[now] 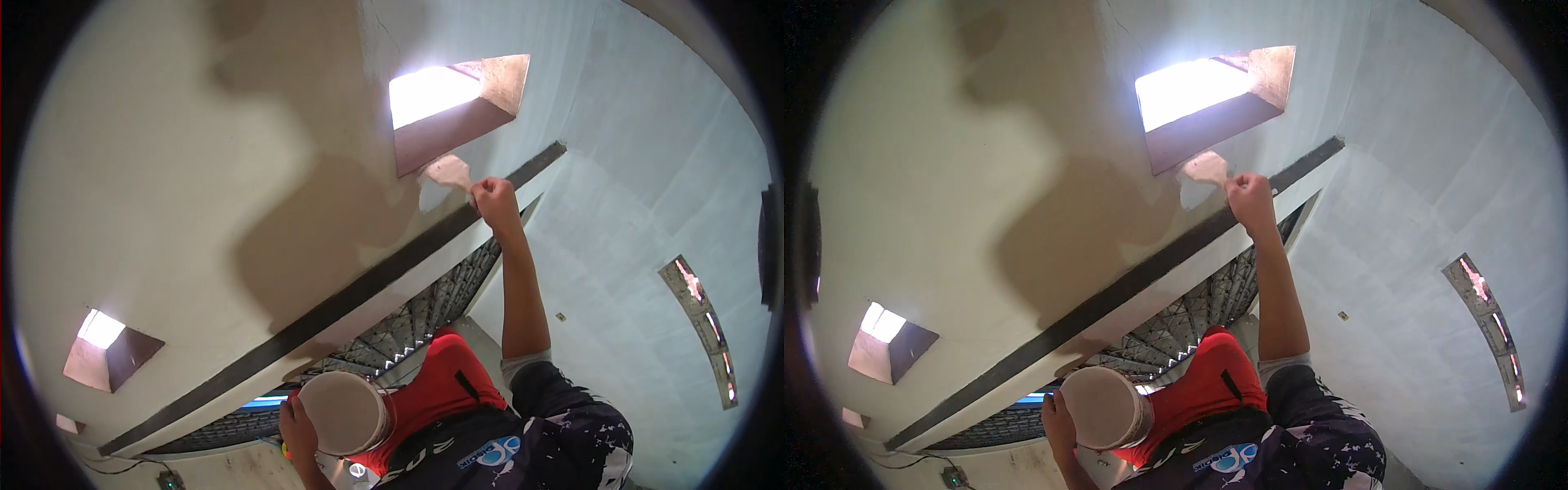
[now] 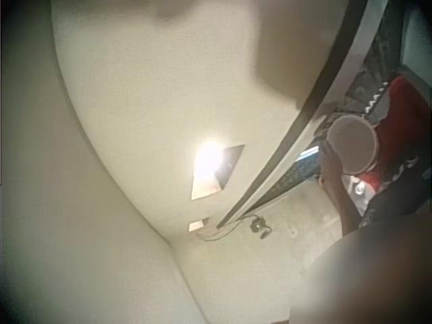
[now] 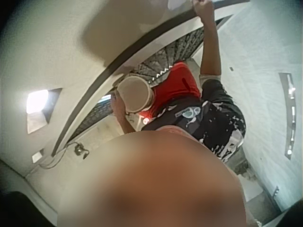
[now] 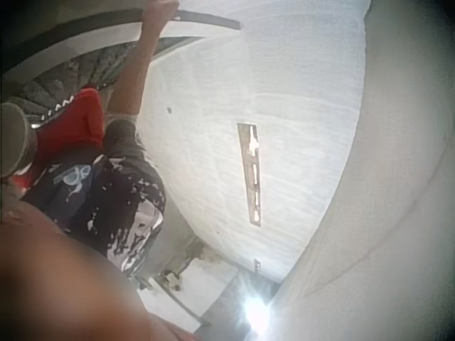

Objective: Applying plaster or white paint to a wall using a putty knife.

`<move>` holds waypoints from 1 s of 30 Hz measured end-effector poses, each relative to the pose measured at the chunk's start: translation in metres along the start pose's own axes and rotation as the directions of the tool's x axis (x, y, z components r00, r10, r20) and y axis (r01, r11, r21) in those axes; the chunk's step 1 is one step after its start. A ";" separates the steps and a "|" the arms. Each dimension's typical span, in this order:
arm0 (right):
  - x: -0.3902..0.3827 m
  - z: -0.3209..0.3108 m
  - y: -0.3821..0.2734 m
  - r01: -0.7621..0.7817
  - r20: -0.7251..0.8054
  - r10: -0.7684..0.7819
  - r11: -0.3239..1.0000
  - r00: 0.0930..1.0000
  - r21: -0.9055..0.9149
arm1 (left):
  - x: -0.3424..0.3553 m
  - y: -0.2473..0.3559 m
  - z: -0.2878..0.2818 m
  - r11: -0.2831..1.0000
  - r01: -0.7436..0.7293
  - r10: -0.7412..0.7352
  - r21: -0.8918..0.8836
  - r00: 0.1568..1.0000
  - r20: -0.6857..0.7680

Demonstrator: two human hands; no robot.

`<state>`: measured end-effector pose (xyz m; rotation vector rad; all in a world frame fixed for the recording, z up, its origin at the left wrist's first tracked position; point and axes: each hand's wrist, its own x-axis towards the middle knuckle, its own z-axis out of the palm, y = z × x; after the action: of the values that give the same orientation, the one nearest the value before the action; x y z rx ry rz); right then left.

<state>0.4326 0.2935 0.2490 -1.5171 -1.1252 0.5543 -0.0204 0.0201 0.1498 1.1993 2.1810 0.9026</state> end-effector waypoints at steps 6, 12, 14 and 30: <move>0.001 -0.015 -0.015 -0.044 0.019 0.042 0.990 0.999 0.133 | 0.002 -0.002 -0.001 0.999 0.023 -0.024 0.033 0.999 0.028; -0.025 -0.020 0.017 -0.099 -0.010 0.100 0.992 0.995 0.075 | -0.002 0.001 0.002 0.998 -0.002 0.006 0.060 0.998 -0.062; -0.029 -0.013 0.033 -0.117 0.005 0.117 0.993 0.993 0.036 | -0.003 0.001 0.001 0.998 -0.006 0.010 0.059 0.998 -0.061; -0.035 -0.003 0.021 -0.142 0.038 0.137 0.970 0.990 0.198 | 0.001 -0.002 -0.001 0.999 0.017 -0.017 0.034 1.000 0.019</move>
<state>0.4274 0.2631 0.2226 -1.4235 -0.9545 0.7620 -0.0222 0.0200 0.1491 1.1987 2.1958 0.8466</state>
